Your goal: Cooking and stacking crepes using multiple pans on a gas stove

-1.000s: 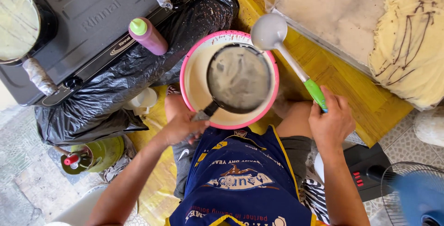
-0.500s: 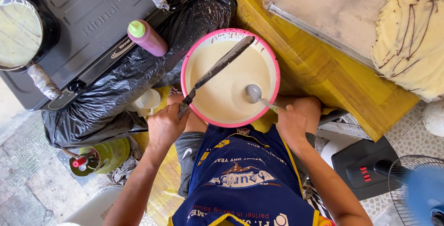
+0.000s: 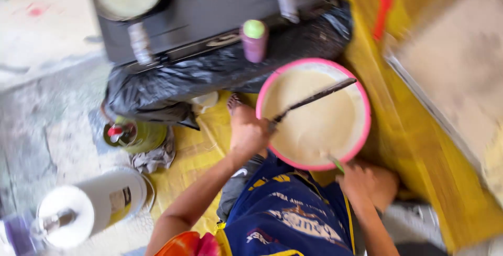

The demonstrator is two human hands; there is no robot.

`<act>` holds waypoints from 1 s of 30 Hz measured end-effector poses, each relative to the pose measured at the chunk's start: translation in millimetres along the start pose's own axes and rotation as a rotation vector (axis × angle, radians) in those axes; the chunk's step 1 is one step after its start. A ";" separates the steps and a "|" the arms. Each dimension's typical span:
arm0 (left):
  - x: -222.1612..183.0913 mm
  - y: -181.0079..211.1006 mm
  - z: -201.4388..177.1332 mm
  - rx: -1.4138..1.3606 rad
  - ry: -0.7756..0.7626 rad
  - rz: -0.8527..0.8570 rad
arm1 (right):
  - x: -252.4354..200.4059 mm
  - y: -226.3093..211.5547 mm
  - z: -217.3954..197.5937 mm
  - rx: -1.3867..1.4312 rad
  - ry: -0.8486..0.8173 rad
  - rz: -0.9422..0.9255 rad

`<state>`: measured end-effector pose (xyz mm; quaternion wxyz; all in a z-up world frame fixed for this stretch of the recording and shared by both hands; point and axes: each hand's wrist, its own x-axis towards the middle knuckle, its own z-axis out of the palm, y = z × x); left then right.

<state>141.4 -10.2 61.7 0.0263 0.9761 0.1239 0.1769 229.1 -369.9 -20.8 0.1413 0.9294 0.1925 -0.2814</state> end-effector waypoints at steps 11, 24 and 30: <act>-75.8 73.1 85.4 -1.831 -0.832 -0.782 | 96.8 -399.7 -230.9 1.540 -0.642 -0.532; 52.5 -120.1 -35.7 -1.581 -0.413 -0.799 | 70.0 -403.3 -410.6 1.944 -0.971 -0.947; 81.5 -247.7 -10.8 -1.621 0.107 -0.998 | 28.9 -204.5 -402.1 1.928 -0.791 -0.997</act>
